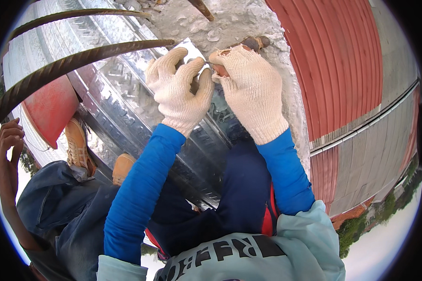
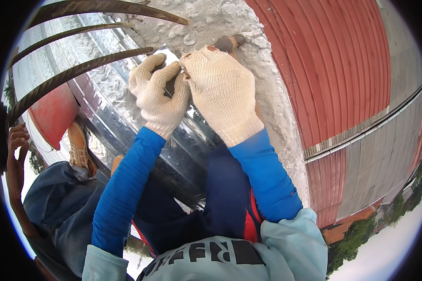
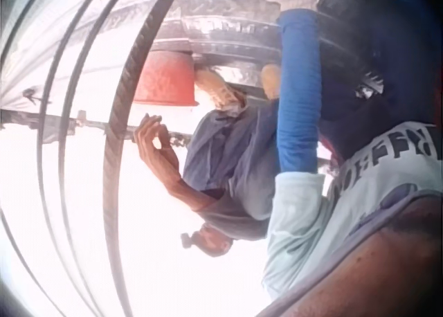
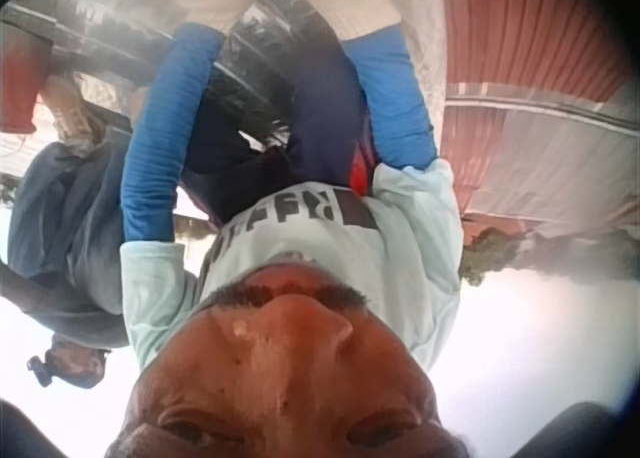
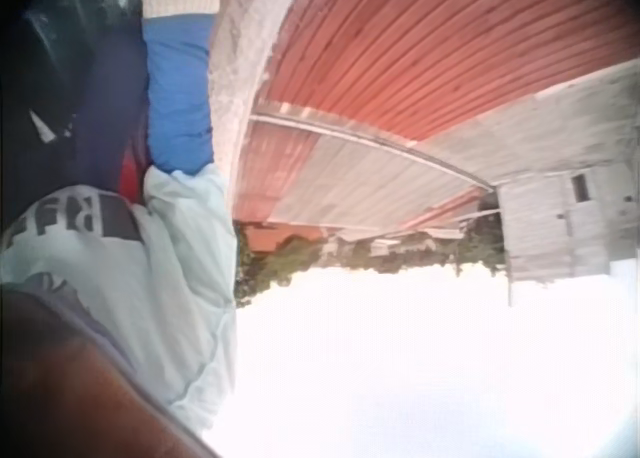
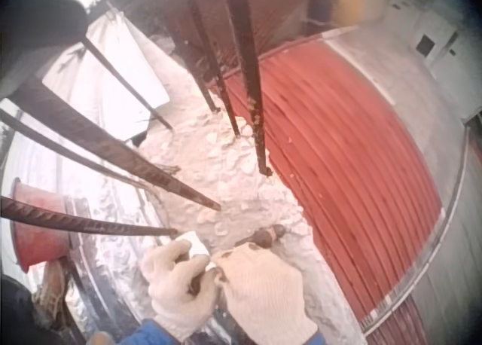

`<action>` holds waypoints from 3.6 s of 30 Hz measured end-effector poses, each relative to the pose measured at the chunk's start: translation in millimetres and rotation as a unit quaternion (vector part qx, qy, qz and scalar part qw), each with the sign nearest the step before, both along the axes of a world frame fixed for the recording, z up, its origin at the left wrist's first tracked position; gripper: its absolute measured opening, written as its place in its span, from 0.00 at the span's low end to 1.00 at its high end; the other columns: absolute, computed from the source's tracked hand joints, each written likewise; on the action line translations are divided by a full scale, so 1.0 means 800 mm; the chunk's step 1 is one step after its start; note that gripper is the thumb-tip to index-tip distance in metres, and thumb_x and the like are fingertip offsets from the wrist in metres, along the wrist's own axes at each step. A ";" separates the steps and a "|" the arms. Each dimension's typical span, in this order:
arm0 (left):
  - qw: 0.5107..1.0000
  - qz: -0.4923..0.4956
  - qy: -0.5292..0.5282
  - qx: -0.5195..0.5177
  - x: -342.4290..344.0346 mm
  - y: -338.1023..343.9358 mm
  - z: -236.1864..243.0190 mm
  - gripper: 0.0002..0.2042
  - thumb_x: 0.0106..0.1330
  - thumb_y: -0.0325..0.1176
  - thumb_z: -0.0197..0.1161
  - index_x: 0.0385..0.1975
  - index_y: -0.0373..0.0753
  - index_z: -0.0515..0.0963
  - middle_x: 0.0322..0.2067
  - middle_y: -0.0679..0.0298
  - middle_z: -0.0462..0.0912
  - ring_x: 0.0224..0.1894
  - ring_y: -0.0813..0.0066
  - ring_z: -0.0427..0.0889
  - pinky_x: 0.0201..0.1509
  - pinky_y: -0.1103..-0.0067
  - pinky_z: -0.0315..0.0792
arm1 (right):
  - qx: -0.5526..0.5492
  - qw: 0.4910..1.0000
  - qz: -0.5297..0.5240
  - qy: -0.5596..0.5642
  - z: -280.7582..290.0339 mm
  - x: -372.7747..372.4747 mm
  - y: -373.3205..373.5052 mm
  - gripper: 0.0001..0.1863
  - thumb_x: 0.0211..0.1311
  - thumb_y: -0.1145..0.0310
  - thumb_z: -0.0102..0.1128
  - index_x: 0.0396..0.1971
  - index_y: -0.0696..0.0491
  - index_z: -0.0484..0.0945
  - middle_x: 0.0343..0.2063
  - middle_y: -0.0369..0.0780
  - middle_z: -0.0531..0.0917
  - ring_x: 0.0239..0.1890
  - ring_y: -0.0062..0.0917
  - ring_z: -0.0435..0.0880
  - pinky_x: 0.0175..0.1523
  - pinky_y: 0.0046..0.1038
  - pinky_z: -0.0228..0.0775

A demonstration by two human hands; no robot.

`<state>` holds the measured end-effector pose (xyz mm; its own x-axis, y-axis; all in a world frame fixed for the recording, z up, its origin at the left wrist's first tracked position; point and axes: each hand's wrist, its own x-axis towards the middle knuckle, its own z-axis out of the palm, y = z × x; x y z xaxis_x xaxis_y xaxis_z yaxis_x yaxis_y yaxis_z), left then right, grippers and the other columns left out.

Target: The person is installing metal roof panels on a sloped roof. They use a hammer to secure nails into the panels, working alongside another person who assists with positioning and additional nailing.

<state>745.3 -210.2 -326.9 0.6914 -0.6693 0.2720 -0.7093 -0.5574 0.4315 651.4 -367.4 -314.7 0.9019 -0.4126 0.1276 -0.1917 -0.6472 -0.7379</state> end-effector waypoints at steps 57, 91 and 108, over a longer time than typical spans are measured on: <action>0.997 0.065 0.008 -0.032 -0.002 -0.012 -0.004 0.06 0.63 0.40 0.79 0.37 0.52 0.94 0.50 0.62 0.90 0.59 0.54 0.85 0.67 0.56 0.72 | 0.003 0.955 -0.107 0.275 0.046 -0.116 -0.023 0.30 0.56 0.62 0.82 0.57 0.56 0.84 0.50 0.53 0.88 0.54 0.49 0.90 0.61 0.45 0.82; 0.992 0.054 -0.025 -0.110 0.005 -0.009 -0.018 0.04 0.62 0.38 0.78 0.34 0.50 0.93 0.46 0.62 0.89 0.55 0.53 0.86 0.61 0.54 0.73 | 0.187 0.942 -0.259 0.102 0.120 -0.125 0.184 0.27 0.75 0.71 0.75 0.68 0.62 0.75 0.38 0.53 0.89 0.38 0.44 0.94 0.42 0.40 0.83; 0.997 0.060 0.035 -0.046 0.005 -0.009 -0.016 0.03 0.62 0.40 0.78 0.34 0.52 0.93 0.48 0.64 0.89 0.57 0.53 0.85 0.63 0.54 0.71 | 0.139 0.946 -0.234 0.174 0.096 -0.127 0.194 0.28 0.72 0.70 0.77 0.67 0.59 0.75 0.37 0.54 0.91 0.38 0.49 0.95 0.43 0.42 0.84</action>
<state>749.6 -217.6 -339.4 0.7844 -0.5555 0.2758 -0.6062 -0.5924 0.5306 550.1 -212.1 -237.9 0.5786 -0.7516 -0.3168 -0.6727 -0.2201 -0.7064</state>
